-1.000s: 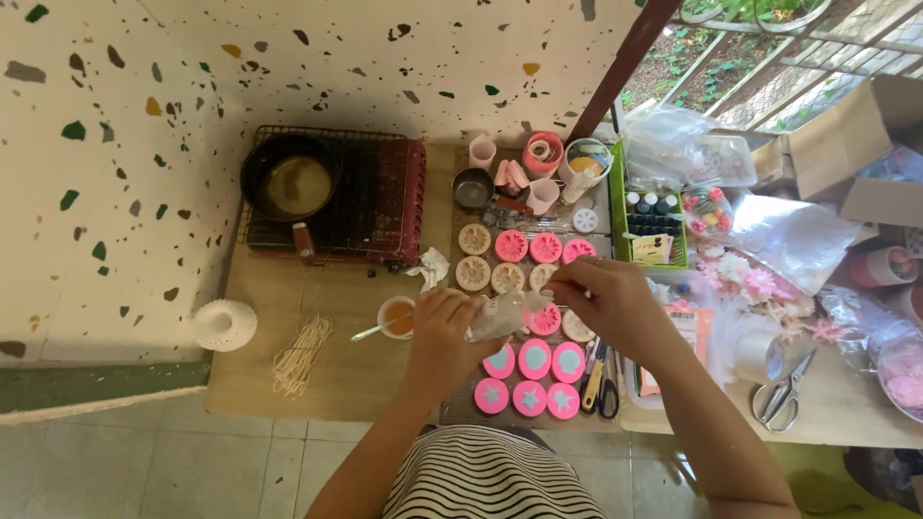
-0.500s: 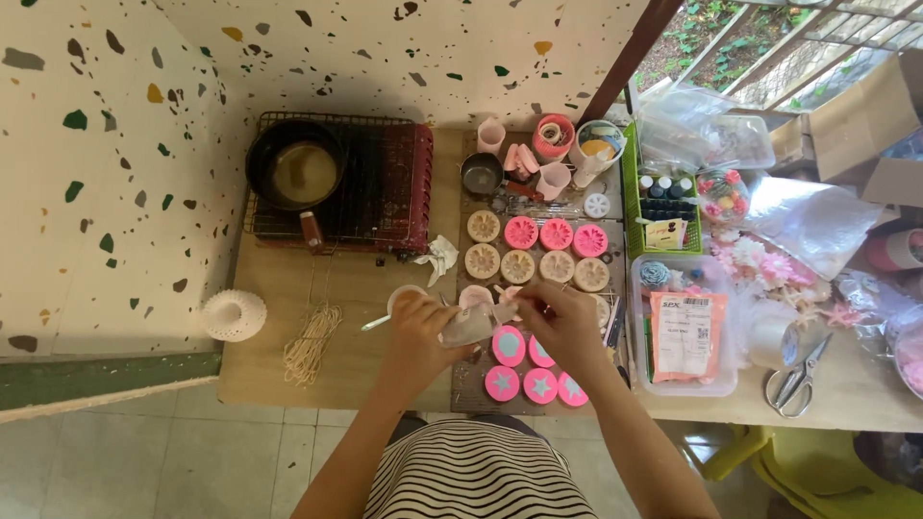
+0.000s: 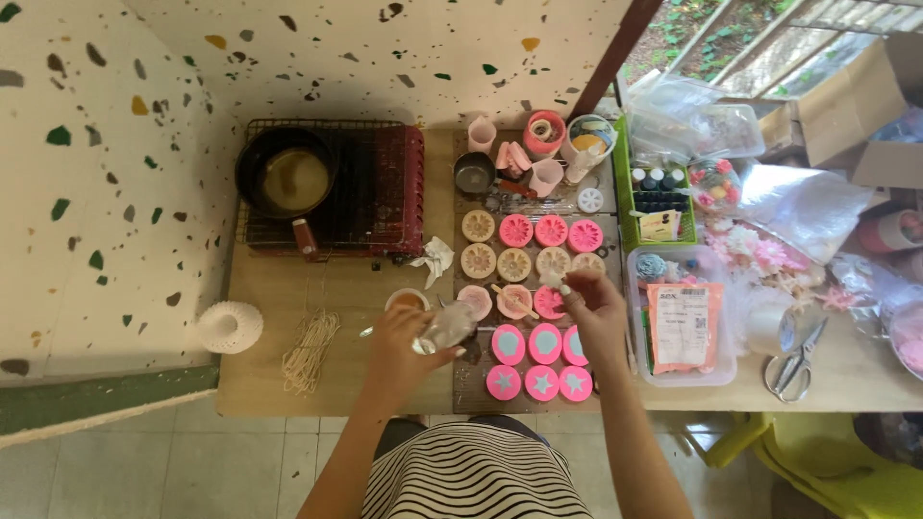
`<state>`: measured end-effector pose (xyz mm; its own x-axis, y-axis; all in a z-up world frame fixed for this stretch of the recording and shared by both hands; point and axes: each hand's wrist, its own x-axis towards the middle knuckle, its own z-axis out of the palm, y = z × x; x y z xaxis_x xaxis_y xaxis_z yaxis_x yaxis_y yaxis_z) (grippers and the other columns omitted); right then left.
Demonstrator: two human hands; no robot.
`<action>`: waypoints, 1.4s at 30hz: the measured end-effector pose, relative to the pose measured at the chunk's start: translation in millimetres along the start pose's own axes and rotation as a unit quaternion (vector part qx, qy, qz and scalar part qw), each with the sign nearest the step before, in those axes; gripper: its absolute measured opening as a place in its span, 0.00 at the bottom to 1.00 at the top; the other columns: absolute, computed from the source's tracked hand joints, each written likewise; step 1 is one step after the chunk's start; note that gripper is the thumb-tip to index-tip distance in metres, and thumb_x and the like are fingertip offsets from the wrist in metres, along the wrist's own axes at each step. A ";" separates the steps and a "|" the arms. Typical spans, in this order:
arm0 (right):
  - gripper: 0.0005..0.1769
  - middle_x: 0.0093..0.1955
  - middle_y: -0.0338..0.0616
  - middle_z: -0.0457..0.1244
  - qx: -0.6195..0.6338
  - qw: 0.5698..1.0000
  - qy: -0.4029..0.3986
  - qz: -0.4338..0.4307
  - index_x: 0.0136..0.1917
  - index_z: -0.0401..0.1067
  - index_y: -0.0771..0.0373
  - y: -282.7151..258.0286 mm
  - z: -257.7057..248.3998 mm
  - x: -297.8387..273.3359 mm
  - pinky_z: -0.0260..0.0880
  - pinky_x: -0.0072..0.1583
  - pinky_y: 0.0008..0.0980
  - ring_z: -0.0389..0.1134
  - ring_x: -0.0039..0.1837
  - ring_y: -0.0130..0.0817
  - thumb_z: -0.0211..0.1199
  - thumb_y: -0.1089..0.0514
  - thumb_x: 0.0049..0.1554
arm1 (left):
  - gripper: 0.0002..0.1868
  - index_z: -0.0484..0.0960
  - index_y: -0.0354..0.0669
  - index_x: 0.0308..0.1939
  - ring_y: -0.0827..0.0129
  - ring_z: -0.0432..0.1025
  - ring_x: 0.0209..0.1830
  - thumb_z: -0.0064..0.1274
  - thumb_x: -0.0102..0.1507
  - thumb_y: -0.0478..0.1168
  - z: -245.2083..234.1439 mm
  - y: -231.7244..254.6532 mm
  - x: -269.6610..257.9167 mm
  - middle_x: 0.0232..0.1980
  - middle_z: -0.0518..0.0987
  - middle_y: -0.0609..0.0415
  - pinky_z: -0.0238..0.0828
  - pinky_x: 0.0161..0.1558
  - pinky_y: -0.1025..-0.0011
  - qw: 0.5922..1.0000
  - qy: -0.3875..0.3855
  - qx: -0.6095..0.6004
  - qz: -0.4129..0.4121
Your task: Mixing fragrance oils and pouring liquid into silicone flower molds to make candles.
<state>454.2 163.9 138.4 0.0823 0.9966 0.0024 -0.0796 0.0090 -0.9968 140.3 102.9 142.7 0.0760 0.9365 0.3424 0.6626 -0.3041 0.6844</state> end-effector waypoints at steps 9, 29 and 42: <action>0.14 0.45 0.47 0.69 -0.334 0.933 0.131 0.015 0.52 0.75 0.66 258.8 -68.1 -82.9 0.74 0.50 0.36 0.72 0.47 0.36 0.64 0.69 0.51 | 0.30 0.83 0.35 0.44 0.62 0.78 0.43 0.76 0.45 0.50 -28.0 18.5 -6.8 0.44 0.82 0.49 0.75 0.46 0.66 0.990 0.075 -0.008 -0.117; 0.11 0.40 0.48 0.71 -0.386 0.861 0.328 -0.038 0.47 0.78 0.63 172.4 -219.0 166.5 0.70 0.49 0.41 0.72 0.42 0.41 0.65 0.52 0.59 | 0.19 0.84 0.35 0.53 0.73 0.76 0.48 0.68 0.59 0.34 -75.3 -6.0 -32.7 0.47 0.83 0.54 0.74 0.50 0.74 0.943 0.228 -0.037 -0.242; 0.16 0.46 0.50 0.72 -0.512 0.838 0.189 0.005 0.55 0.81 0.63 264.3 -345.8 319.1 0.75 0.56 0.40 0.74 0.46 0.38 0.75 0.53 0.57 | 0.20 0.83 0.30 0.43 0.68 0.76 0.42 0.74 0.53 0.35 -84.8 -25.7 -50.9 0.43 0.83 0.49 0.71 0.48 0.70 0.897 0.274 0.112 -0.328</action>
<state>803.0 456.0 -152.0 0.4113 0.8971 0.1613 0.7961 -0.2673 -0.5430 56.2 48.3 162.2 -0.7223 0.6558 0.2195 0.5683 0.3821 0.7287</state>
